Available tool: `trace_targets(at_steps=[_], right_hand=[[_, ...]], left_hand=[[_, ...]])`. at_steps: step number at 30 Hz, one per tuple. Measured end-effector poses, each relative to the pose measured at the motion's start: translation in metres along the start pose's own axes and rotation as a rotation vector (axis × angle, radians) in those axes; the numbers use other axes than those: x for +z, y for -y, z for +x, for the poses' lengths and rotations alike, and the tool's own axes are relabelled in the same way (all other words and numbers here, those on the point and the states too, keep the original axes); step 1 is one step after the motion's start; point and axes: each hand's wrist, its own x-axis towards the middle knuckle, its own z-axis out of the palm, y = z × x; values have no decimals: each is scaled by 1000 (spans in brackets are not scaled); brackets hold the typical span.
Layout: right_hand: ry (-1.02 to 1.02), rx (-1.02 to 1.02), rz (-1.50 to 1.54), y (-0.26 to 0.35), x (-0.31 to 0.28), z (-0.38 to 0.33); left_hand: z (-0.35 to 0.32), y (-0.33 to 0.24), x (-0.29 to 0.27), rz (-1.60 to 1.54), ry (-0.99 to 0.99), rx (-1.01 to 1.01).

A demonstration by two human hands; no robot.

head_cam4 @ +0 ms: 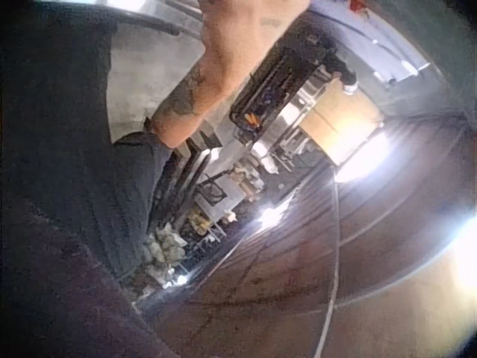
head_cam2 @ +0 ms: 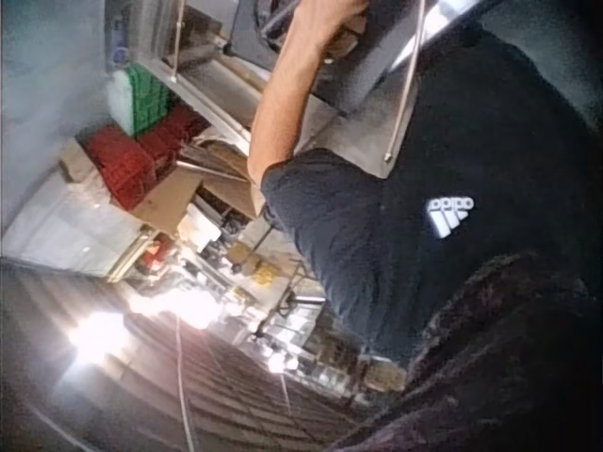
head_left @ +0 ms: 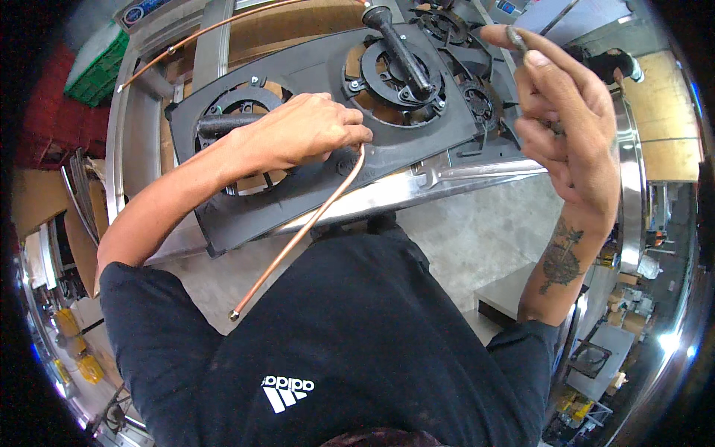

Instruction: The person repairs a commercial gas stove by connecting copper gas lines to the burner valves using a wrench and then reassembling the burner grates. The person uses a wrench to tighten the connections and places the grates back onto the stove.

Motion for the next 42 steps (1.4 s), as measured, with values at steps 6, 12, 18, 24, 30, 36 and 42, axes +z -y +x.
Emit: trace_targets(at_steps=[6, 12, 18, 24, 30, 36, 42], right_hand=[[88, -80, 162, -12, 13, 7], [177, -159, 153, -22, 33, 25], [312, -337, -112, -28, 36, 35], [436, -448, -245, -36, 42, 43], [233, -268, -237, -35, 55, 28], [23, -332, -371, -35, 76, 10], [-79, -400, -426, -30, 75, -3]], left_hand=[[-1, -2, -1, -12, 23, -20], [-2, -2, -2, -42, 37, -53], [-5, -1, 2, -55, 36, -61], [-4, -1, 1, -65, -36, -44], [-6, -6, -1, -72, -24, -84], [-5, -5, -3, -63, -28, -45], [-1, -10, -3, -16, -19, -28]])
